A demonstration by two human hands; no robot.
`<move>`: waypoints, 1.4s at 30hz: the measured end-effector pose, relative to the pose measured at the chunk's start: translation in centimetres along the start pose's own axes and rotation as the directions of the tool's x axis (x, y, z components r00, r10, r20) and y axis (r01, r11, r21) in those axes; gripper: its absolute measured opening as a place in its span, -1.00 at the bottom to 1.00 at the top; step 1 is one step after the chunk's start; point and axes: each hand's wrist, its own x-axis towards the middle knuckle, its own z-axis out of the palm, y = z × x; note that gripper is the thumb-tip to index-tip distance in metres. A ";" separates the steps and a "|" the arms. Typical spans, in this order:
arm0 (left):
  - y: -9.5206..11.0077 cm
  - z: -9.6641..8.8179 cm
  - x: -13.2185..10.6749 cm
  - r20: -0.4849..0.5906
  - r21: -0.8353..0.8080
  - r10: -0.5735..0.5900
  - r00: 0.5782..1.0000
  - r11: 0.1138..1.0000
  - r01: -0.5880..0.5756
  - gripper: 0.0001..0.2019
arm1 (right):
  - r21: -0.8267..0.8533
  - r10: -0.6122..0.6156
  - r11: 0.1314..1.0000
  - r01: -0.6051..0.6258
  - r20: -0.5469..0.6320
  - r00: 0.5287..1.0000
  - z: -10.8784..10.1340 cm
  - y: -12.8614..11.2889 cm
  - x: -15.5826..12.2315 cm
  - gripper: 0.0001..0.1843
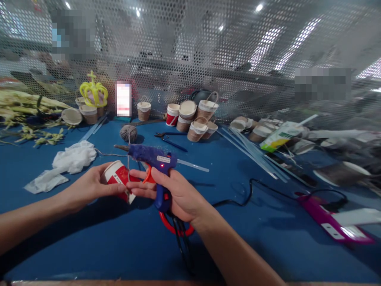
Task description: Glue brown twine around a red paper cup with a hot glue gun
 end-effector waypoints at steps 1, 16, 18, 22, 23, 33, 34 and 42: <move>0.0 0.1 0.0 0.007 0.001 -0.003 1.000 1.000 0.003 -0.69 | 0.000 -0.005 1.000 0.005 -0.001 1.000 0.0 0.0 0.0 -0.67; -0.8 -0.2 0.7 -0.034 0.179 0.127 0.991 0.977 -0.119 -0.73 | -0.144 -0.059 0.988 0.050 -0.063 0.996 0.2 0.3 0.6 -0.78; -0.2 -0.6 0.8 -0.078 0.069 0.059 0.995 0.996 -0.053 -0.75 | -0.286 -0.109 0.955 0.073 -0.111 0.988 -0.1 -0.1 0.2 -0.77; 0.9 -1.6 0.9 -0.168 -0.134 -0.035 0.985 0.991 0.013 -0.80 | -0.597 -0.232 0.797 0.090 -0.165 0.959 -0.6 -0.8 -0.8 -0.75; 1.1 -1.8 0.9 -0.174 -0.164 -0.048 0.984 0.986 0.019 -0.82 | -0.662 -0.251 0.745 0.083 -0.163 0.954 -0.5 -0.9 -1.0 -0.75; 1.4 -2.8 1.2 -0.168 -0.229 -0.035 0.985 0.973 -0.004 -0.90 | -0.864 -0.206 0.492 -0.103 -0.231 0.951 0.3 -0.6 -1.3 -0.77; 1.3 -2.9 1.2 -0.168 -0.226 -0.030 0.985 0.974 -0.009 -0.88 | -0.876 -0.222 0.471 -0.104 -0.231 0.947 0.1 -0.5 -1.3 -0.79; 0.8 -3.5 1.7 -0.202 -0.243 -0.037 0.979 0.970 -0.014 -0.80 | -0.936 -0.272 0.350 -0.044 -0.146 0.951 -0.9 0.0 -1.4 -0.83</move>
